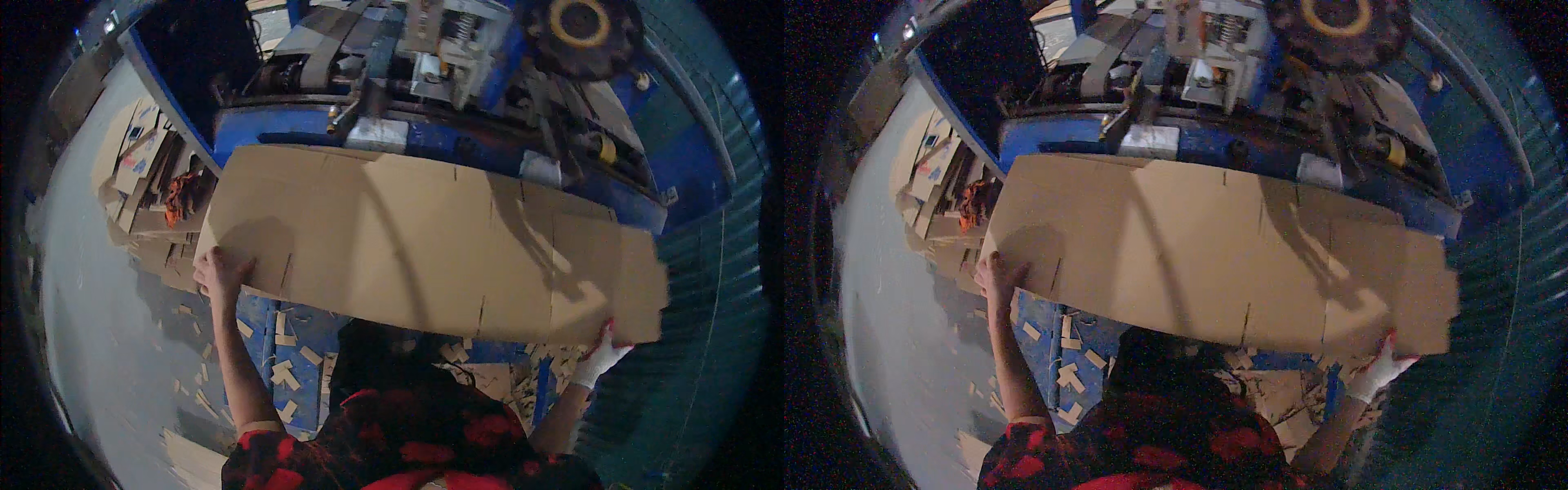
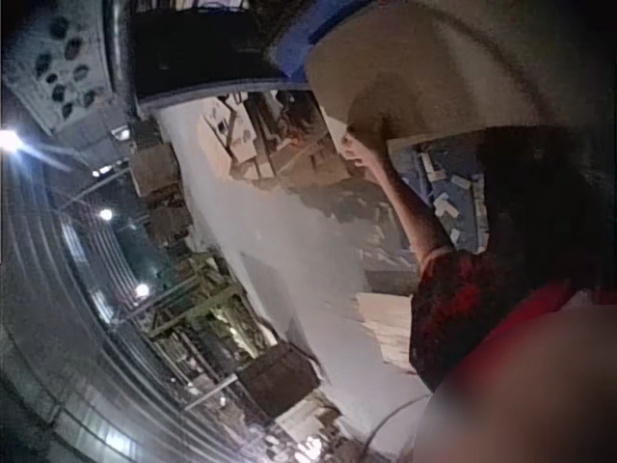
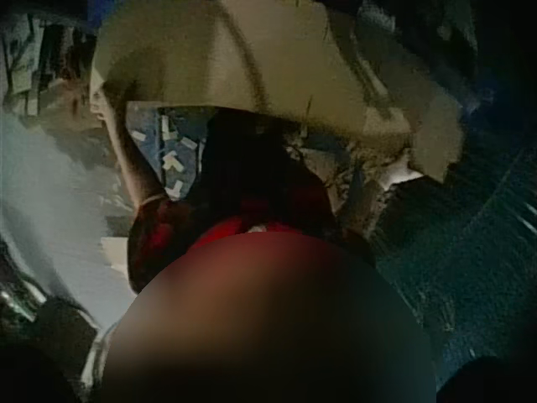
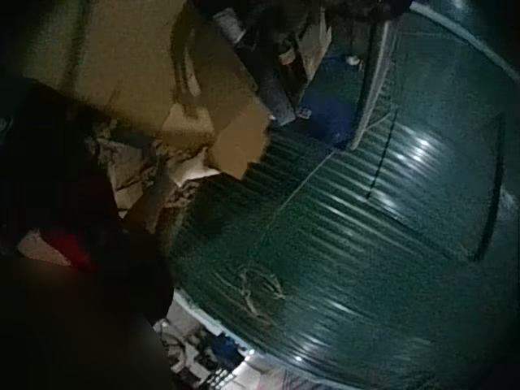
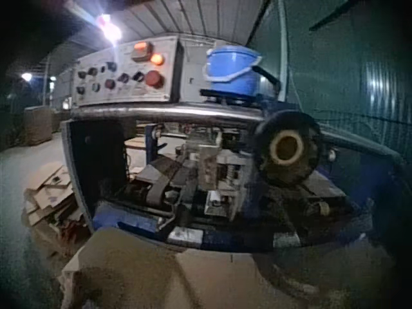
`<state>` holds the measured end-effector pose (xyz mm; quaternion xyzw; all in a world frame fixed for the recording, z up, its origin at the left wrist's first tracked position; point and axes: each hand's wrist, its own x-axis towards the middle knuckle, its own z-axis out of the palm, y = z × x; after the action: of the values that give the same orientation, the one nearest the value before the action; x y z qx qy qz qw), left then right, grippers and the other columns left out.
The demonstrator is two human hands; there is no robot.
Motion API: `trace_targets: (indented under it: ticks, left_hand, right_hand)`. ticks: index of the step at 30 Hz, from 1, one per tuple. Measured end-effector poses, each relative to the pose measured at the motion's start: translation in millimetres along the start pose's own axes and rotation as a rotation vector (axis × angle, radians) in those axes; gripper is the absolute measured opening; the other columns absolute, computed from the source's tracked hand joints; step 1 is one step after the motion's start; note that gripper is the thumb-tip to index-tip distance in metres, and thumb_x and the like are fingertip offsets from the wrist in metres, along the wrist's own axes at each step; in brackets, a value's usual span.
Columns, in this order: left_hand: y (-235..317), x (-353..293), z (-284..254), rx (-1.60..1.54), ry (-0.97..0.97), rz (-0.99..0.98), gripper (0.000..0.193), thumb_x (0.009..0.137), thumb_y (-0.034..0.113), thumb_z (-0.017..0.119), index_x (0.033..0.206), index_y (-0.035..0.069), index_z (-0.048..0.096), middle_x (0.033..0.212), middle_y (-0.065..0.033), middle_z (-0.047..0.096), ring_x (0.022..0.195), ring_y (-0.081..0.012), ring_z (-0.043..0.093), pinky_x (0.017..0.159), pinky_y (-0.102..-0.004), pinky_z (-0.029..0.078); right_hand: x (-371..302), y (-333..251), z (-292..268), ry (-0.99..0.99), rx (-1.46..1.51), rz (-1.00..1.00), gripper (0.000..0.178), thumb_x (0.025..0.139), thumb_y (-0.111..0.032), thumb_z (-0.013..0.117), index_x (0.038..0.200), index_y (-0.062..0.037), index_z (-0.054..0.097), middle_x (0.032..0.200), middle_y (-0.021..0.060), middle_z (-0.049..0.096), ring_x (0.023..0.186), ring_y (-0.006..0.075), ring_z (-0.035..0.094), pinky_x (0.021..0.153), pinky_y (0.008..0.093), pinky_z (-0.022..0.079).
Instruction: The person repeatedly feeds flat cardboard sheets into a machine, folds the resulting box blanks, and stacks them. The person wears gloves and handles the cardboard by hand throughout the process.
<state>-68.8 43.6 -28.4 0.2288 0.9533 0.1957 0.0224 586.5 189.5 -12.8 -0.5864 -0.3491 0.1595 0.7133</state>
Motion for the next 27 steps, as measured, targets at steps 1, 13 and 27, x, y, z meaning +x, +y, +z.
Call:
trace_targets:
  ticks: [1, 13, 27]
  left_hand:
    - [4, 0, 1, 0.001, -0.006, -0.043, 0.075, 0.062, 0.042, 0.081, 0.121, 0.008, 0.049, 0.130, -0.0158, 0.039, 0.122, -0.0358, 0.033, 0.099, -0.0524, 0.030]
    - [55, -48, -60, -0.991, -0.032, 0.410, 0.064, 0.070, 0.008, 0.078, 0.123, 0.002, 0.042, 0.112, -0.0159, 0.058, 0.105, -0.0278, 0.055, 0.093, -0.0391, 0.042]
    - [141, -87, -27, -0.443, -0.366, 0.937, 0.069, 0.069, -0.016, 0.057, 0.133, 0.009, 0.050, 0.129, -0.0177, 0.054, 0.121, -0.0322, 0.052, 0.099, -0.0369, 0.043]
  right_hand:
    - [-6, -11, 9, 0.049, 0.073, -0.118, 0.067, 0.085, -0.007, 0.065, 0.141, -0.0114, 0.027, 0.129, 0.0131, 0.049, 0.111, 0.0261, 0.052, 0.097, 0.0410, 0.044]
    - [-108, -71, 82, -1.480, -0.896, -1.114, 0.049, 0.074, -0.024, 0.068, 0.121, -0.0151, 0.057, 0.134, 0.0157, 0.046, 0.120, 0.0423, 0.043, 0.098, 0.0583, 0.032]
    - [-77, -83, 95, -1.530, -0.884, -1.120, 0.050, 0.074, -0.027, 0.066, 0.121, -0.0140, 0.056, 0.130, 0.0126, 0.048, 0.123, 0.0356, 0.043, 0.099, 0.0565, 0.033]
